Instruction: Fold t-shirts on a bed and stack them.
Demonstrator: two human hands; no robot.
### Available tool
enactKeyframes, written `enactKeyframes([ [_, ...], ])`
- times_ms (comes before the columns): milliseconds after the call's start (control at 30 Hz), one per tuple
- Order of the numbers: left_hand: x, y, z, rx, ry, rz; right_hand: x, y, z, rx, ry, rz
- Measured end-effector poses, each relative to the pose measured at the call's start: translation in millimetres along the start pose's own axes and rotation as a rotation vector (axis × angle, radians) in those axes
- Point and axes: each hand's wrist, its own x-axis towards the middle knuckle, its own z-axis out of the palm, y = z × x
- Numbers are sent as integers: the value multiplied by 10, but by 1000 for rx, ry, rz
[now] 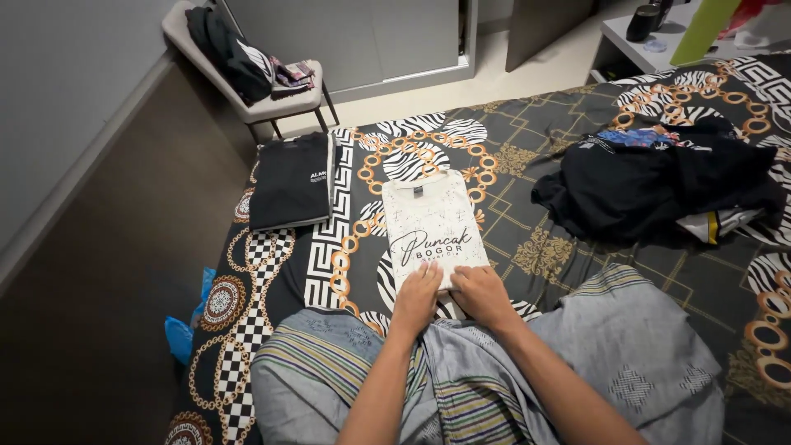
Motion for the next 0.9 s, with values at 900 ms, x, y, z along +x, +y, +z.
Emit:
enactKeyframes([
  [900,277,-23,-225,-420,32,-405,305,325,286,345,-202,152],
])
